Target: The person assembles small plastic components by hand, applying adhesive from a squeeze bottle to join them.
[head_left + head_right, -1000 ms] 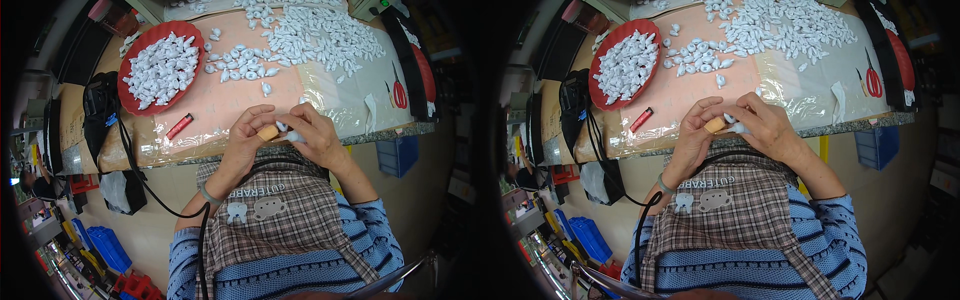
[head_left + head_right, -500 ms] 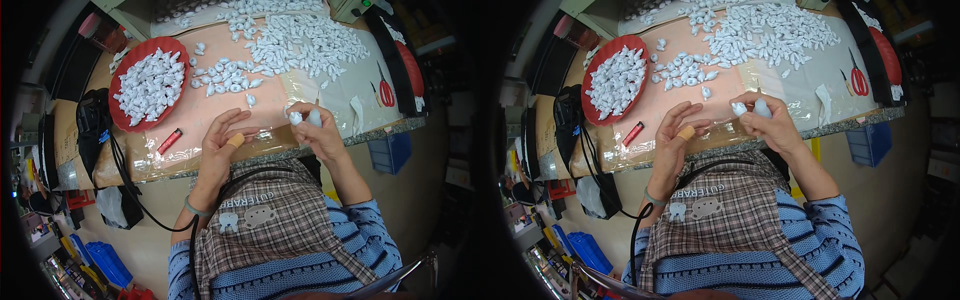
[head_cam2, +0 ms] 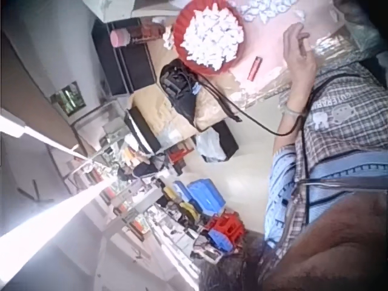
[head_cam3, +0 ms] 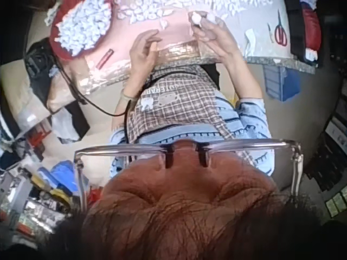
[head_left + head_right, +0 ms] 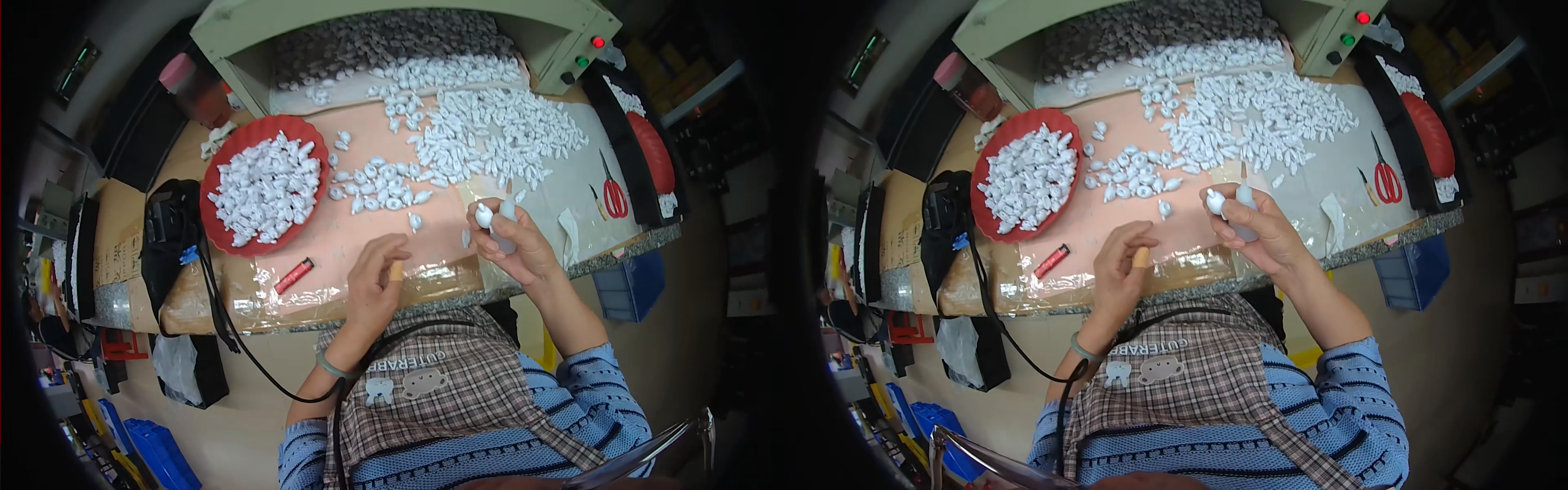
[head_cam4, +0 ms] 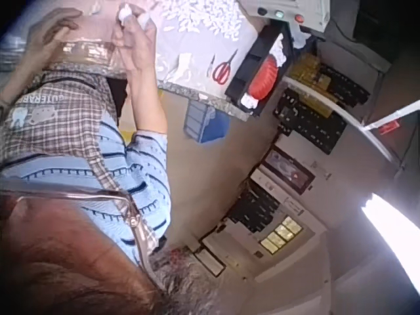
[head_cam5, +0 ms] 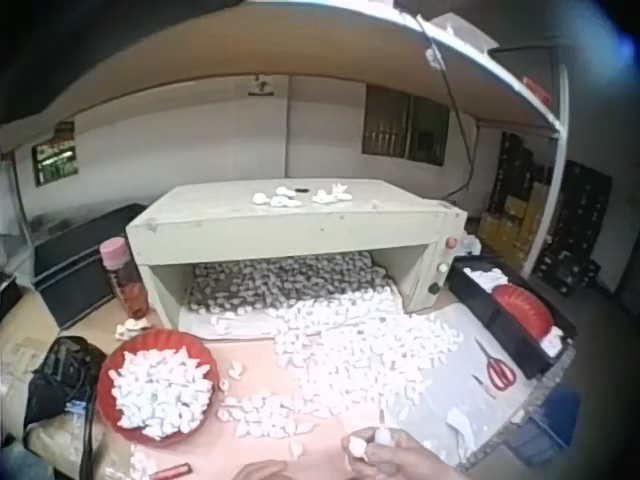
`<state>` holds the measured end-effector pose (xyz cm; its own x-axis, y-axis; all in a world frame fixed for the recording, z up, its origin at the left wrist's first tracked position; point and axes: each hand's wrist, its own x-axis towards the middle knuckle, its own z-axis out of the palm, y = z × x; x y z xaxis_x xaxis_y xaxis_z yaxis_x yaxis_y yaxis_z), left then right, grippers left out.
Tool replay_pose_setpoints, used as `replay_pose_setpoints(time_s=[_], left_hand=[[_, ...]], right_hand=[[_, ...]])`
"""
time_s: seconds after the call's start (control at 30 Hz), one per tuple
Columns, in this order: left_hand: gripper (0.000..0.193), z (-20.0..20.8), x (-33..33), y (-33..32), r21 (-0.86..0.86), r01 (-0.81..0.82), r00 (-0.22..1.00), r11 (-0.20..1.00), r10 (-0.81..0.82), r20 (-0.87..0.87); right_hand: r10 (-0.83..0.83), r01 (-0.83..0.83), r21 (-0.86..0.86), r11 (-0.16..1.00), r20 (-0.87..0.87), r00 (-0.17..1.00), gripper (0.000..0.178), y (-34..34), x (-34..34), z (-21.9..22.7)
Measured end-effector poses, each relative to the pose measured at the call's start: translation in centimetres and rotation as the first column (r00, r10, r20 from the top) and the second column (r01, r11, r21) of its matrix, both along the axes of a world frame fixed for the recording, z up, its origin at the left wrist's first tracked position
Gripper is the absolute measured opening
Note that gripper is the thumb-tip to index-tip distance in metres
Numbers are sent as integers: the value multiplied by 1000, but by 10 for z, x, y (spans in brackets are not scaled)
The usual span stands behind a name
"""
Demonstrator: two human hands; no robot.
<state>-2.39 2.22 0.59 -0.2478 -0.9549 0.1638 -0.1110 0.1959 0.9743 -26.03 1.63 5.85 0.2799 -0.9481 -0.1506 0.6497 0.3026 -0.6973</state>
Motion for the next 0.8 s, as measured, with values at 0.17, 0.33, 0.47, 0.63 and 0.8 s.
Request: replay_pose_setpoints(time_s=[0.17,0.33,0.47,0.63,0.8], left_hand=[[26,-9,1,4,-59,-34,999,998,34,10],[24,-2,4,4,-50,-32,999,998,33,0],[21,-2,11,3,-123,-15,999,992,20,34],[21,-3,10,-4,-38,-7,999,999,5,-45],[21,-8,13,2,-6,15,999,1000,-15,-32]], right_hand=[[-251,-17,-420,907,-572,781,25,-49,-7,70],[-816,-189,-854,484,-519,255,25,-132,1,140],[-888,-201,-890,410,-439,136,23,-206,12,180],[-885,-295,-837,461,-409,-221,27,-300,5,189],[-825,-304,-780,546,-439,-356,24,-309,9,201]])
